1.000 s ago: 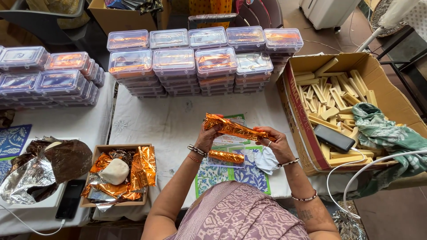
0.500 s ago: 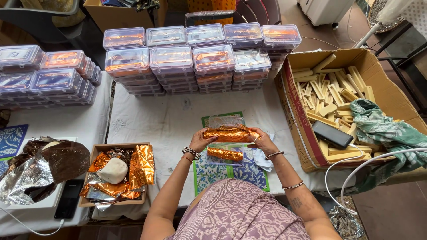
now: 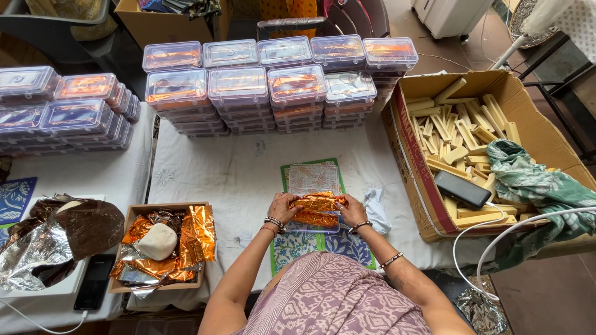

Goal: The person wraps small wooden pieces in white tissue paper and then in orange foil. They place the wrapped items into clear plastic containers and stack them on the table. The person also handles patterned paper and stacks of containers.

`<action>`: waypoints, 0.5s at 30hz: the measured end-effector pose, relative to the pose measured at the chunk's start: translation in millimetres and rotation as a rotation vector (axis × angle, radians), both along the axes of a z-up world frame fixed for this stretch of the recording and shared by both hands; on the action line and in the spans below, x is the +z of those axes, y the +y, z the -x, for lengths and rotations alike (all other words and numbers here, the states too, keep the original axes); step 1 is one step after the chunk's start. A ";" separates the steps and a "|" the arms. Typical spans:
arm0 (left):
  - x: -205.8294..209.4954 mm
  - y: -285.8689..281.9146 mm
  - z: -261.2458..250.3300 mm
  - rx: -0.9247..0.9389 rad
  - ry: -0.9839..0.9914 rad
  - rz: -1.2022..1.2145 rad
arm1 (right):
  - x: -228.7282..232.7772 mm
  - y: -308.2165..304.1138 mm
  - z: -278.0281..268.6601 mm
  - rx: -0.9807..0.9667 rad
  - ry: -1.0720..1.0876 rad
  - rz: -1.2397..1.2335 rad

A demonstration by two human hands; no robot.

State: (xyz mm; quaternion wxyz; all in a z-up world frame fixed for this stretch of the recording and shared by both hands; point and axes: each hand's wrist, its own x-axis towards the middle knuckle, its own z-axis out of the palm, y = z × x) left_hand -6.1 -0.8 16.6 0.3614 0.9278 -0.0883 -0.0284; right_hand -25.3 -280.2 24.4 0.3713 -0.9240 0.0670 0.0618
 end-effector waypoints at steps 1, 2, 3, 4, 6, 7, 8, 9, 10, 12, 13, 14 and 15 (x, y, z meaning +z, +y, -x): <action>3.8 -0.1 1.1 -0.001 0.000 0.000 | 0.3 1.9 0.3 -0.001 0.000 0.000; 7.5 -0.3 2.3 0.006 -0.025 -0.025 | 0.7 3.7 0.7 0.001 -0.047 0.031; 11.2 -0.6 3.5 0.013 -0.050 -0.049 | 0.8 5.5 1.4 0.001 -0.094 0.063; 8.5 -1.0 3.4 0.011 -0.050 -0.050 | -4.8 6.6 -0.6 0.000 -0.094 0.062; 3.8 -3.6 1.3 0.034 -0.067 -0.123 | -14.8 7.2 -6.0 0.002 -0.158 0.121; 6.1 -5.1 3.5 0.032 -0.068 -0.122 | -11.4 7.8 -7.4 -0.001 -0.159 0.121; 8.4 -6.6 5.7 0.079 -0.114 -0.116 | -8.0 8.4 -8.8 0.021 -0.163 0.141; 10.6 -7.4 8.3 0.125 -0.159 -0.111 | -5.1 9.7 -9.7 0.043 -0.168 0.160; 9.2 -8.0 7.3 0.122 -0.159 -0.112 | -4.2 9.6 -10.6 0.040 -0.167 0.159; 5.5 -9.0 7.9 0.118 0.025 -0.130 | -3.1 9.5 -10.4 0.057 -0.128 0.181; 8.3 -6.8 11.4 0.117 0.024 -0.131 | -10.4 9.3 -11.7 0.056 -0.129 0.180; 11.4 -4.7 15.0 0.067 0.016 -0.097 | -17.6 9.1 -12.9 0.036 -0.127 0.177; 14.7 -2.5 17.6 0.018 0.007 -0.064 | -24.4 8.9 -15.0 0.016 -0.127 0.173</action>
